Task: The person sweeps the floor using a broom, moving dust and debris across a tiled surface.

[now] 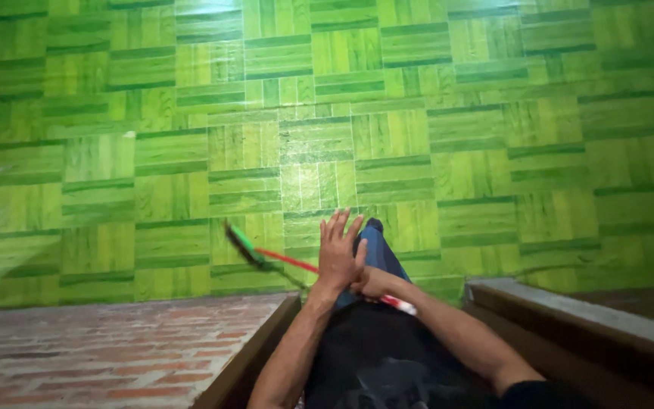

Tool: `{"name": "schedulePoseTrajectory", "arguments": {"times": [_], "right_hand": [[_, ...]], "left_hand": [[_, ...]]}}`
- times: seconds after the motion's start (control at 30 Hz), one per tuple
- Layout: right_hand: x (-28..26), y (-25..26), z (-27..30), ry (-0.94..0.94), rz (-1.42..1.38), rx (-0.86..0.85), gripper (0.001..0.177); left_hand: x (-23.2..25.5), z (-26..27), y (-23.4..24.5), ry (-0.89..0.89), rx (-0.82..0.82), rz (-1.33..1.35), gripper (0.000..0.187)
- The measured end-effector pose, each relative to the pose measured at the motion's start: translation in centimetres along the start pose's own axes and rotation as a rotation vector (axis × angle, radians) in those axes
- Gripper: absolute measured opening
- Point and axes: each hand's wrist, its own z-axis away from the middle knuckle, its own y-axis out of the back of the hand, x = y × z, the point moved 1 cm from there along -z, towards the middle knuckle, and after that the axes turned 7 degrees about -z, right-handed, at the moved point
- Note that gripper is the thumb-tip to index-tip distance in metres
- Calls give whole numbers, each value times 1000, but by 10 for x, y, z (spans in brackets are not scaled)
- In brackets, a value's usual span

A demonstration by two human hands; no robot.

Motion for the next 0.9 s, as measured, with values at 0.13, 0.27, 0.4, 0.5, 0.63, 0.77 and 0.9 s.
{"name": "schedulePoseTrajectory", "arguments": {"times": [0.13,0.27,0.4,0.5,0.63,0.77,0.9], "right_hand": [[-23,13,-46,842,736,-64,45],[1,79,-36,234,513,116,39],[27,144,10,-286,-392,361,38],[49,175,41,-415,-608,590,28],[77,224,85,-375,-738,654,32],[95,245,112,-352,-825,745,27],[92,257,143,-376,-815,818,39]], "left_hand": [[-7,-14,-2,44,4,-47,55],[-18,-31,-6,39,13,-47,58],[-20,-71,-19,15,-10,-29,55],[-13,-102,-31,-26,-56,-3,55],[-1,-142,-41,-95,-80,28,54],[10,-168,-49,-153,-124,30,58],[19,-188,-59,-185,-149,45,60]]}}
